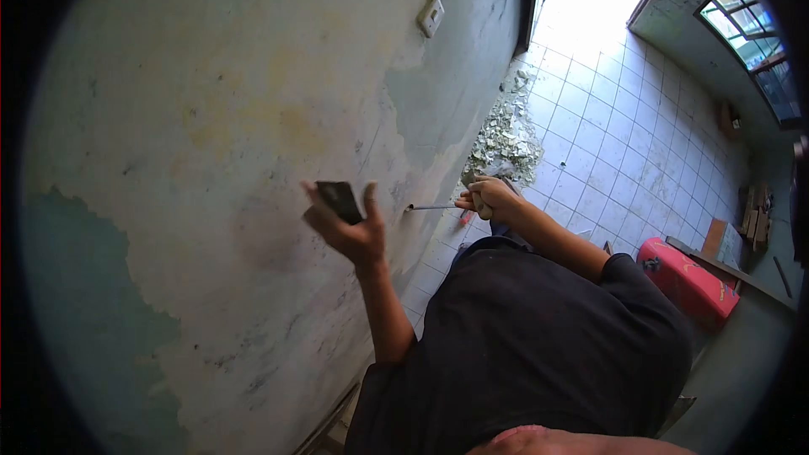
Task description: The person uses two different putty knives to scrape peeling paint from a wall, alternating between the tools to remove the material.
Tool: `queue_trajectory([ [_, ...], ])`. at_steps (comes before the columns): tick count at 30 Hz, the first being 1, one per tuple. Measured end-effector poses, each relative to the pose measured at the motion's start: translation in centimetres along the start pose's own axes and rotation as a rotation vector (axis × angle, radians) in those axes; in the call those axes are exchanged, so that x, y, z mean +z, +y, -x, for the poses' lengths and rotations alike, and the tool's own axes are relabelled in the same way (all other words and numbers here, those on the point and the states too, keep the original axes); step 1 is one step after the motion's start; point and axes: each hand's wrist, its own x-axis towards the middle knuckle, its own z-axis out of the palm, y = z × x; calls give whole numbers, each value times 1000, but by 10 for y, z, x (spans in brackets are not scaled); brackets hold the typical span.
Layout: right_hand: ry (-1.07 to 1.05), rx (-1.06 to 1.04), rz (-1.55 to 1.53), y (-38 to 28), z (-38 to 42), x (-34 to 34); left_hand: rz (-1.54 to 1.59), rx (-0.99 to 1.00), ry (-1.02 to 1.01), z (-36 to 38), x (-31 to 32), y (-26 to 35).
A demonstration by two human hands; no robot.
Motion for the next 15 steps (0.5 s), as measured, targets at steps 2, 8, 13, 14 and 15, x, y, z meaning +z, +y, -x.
queue_trajectory([
  [2,2,-21,28,-9,2,1,-135,153,177,-11,0,-30],
  [8,-157,70,71,5,-61,-8,-317,560,446,-38,9,-80],
  [13,-162,-110,316,-4,-22,66,-395,622,480,-42,15,-75],
  [14,-181,-113,343,-3,-23,79,-389,626,476,-41,16,-76],
  [15,-198,-114,368,-2,-22,92,-377,622,471,-40,16,-78],
])
